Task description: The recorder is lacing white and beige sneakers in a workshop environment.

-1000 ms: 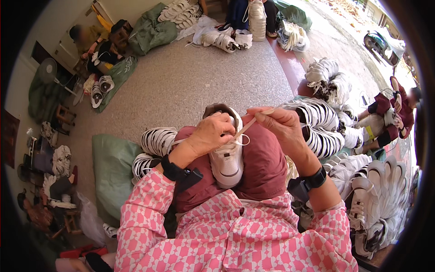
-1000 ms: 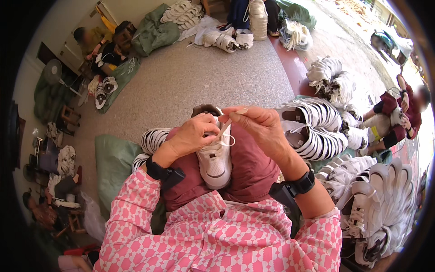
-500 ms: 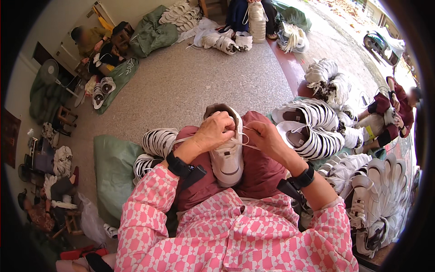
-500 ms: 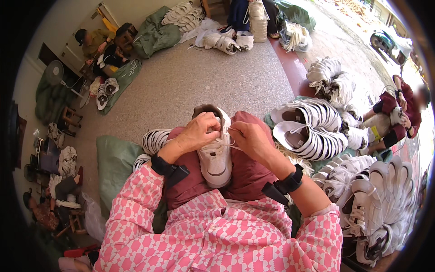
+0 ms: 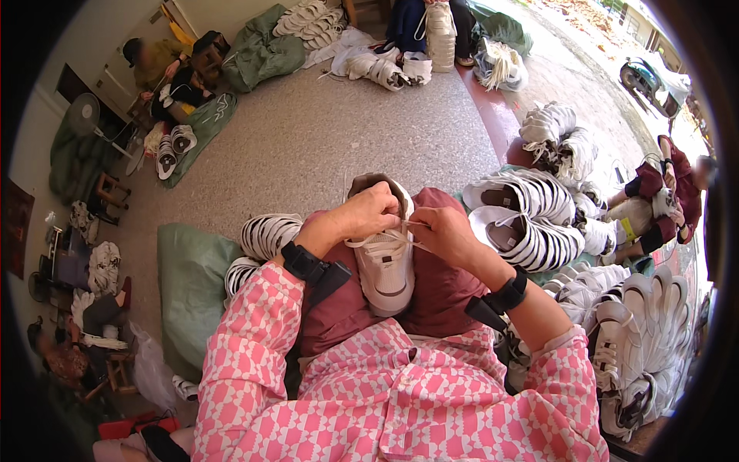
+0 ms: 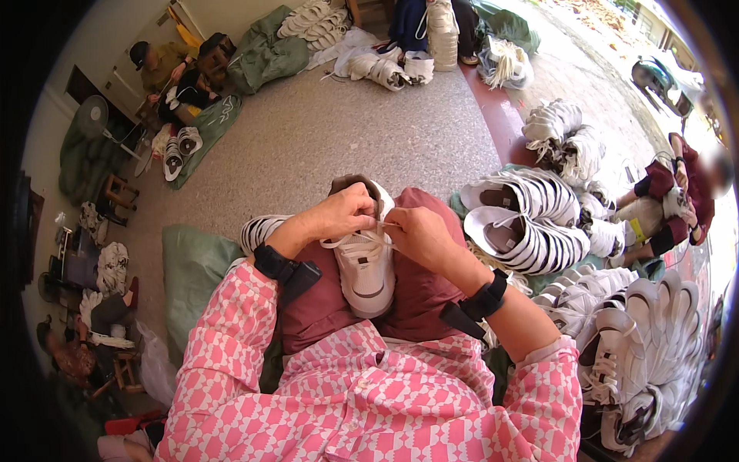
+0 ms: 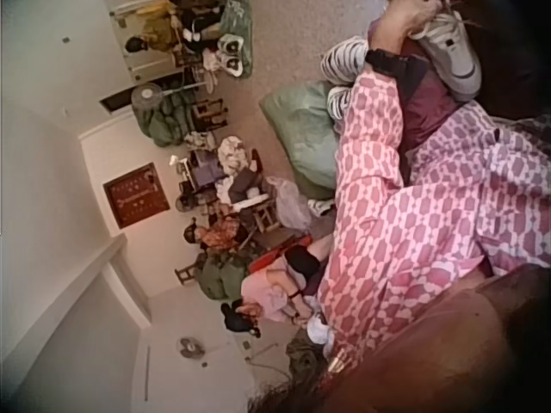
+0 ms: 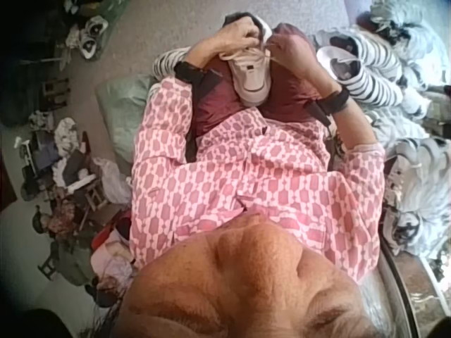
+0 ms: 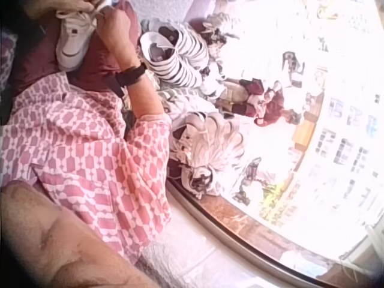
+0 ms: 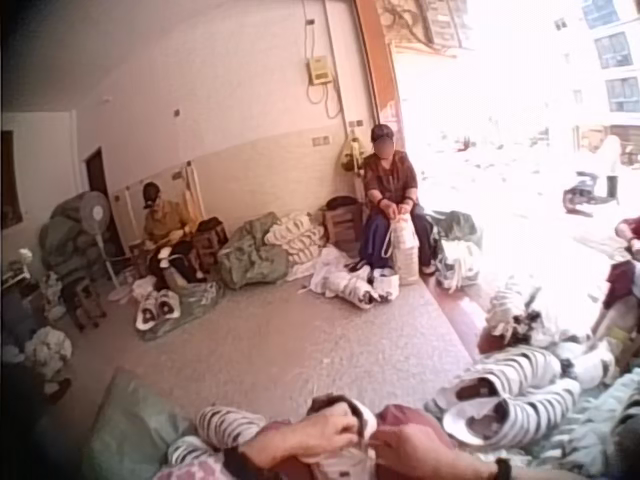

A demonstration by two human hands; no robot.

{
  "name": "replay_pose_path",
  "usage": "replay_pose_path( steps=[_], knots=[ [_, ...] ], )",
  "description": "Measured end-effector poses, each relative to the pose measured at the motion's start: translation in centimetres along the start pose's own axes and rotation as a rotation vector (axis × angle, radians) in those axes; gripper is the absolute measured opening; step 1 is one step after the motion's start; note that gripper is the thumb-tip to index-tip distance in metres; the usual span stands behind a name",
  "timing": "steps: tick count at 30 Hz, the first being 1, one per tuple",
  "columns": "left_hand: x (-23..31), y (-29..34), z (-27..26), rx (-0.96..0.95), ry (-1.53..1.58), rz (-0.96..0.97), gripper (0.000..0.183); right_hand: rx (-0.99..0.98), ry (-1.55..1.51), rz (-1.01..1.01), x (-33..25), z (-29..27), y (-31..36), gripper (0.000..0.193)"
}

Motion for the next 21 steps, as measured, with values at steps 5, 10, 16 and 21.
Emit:
replay_pose_path(
  steps=[5,10,16,21],
  knots=[
    [0.0,-0.3,0.3,0.002,-0.002,-0.001,0.021,-0.296,-0.837,0.636,4.9,3.4,0.9,0.014],
    [-0.9,-0.4,0.4,-0.036,-0.033,-0.041,0.023,-0.333,-0.786,0.507,4.5,3.4,0.3,0.012],
    [-1.6,1.2,-0.8,-0.128,0.204,-0.195,0.026,-0.307,-0.881,0.835,6.2,3.7,2.0,0.011],
    [-0.9,2.7,-1.2,-0.081,0.36,-0.11,0.016,-0.331,-1.138,0.984,6.4,3.7,3.1,0.019]
  ],
)
Point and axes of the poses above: each hand's wrist, its own y-axis away from the middle knuckle, its own z-axis out of the palm, x = y × z, the point moved 10 cm from there along -y, towards the middle knuckle, and after that the axes turned 1 degree about -z, right-handed, at the moved point
